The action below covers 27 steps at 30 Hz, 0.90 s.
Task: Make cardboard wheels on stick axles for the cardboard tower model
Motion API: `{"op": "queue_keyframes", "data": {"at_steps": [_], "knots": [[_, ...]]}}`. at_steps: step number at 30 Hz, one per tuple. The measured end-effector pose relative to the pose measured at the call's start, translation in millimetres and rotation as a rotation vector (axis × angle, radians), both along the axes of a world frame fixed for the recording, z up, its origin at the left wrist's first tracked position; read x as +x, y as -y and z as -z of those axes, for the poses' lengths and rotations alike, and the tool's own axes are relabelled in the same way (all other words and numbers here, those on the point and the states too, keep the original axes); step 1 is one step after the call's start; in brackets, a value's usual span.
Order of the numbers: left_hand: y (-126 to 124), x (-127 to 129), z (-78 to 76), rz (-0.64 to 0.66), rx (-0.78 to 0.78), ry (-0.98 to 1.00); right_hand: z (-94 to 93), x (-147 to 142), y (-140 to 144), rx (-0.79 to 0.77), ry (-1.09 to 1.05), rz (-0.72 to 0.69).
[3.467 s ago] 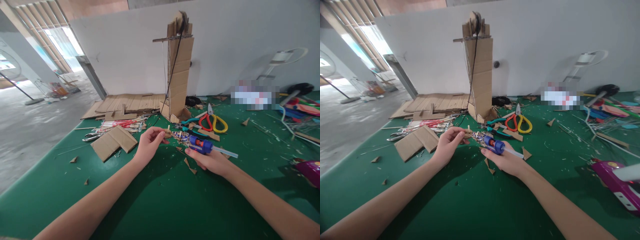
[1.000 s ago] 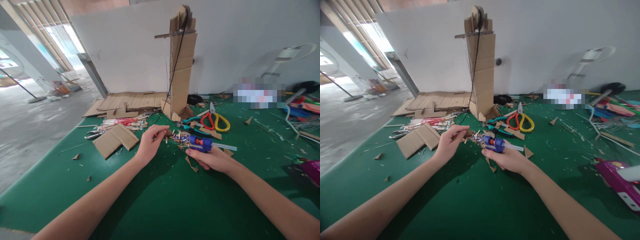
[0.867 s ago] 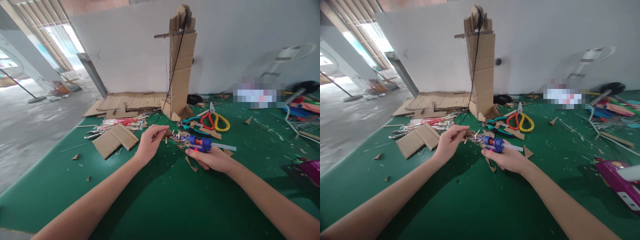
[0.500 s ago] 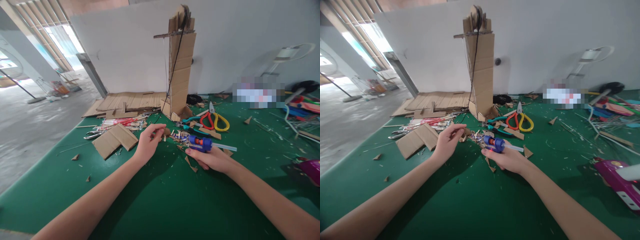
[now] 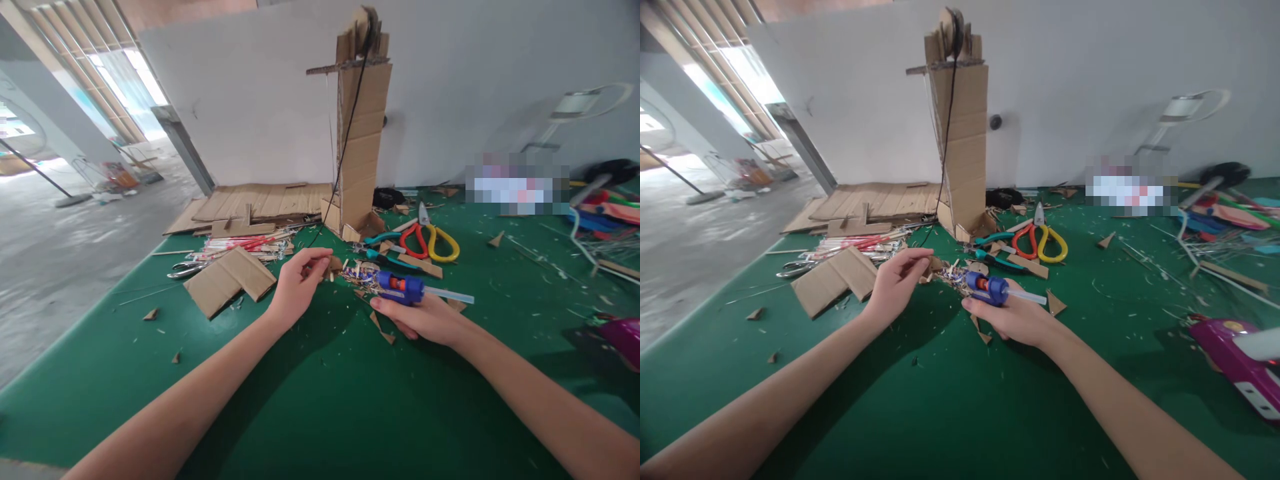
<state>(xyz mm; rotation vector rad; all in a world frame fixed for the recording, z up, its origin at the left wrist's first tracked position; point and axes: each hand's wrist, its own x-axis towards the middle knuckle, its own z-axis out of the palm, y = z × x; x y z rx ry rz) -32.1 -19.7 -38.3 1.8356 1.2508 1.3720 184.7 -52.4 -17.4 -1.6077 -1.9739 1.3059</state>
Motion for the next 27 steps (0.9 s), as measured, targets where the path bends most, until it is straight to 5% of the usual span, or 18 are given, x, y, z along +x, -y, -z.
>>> {"op": "queue_keyframes", "data": {"at_steps": [27], "knots": [[-4, 2, 2.7, -0.006, -0.146, 0.229, -7.3, -5, 4, 0.011, -0.04, 0.054]]}}
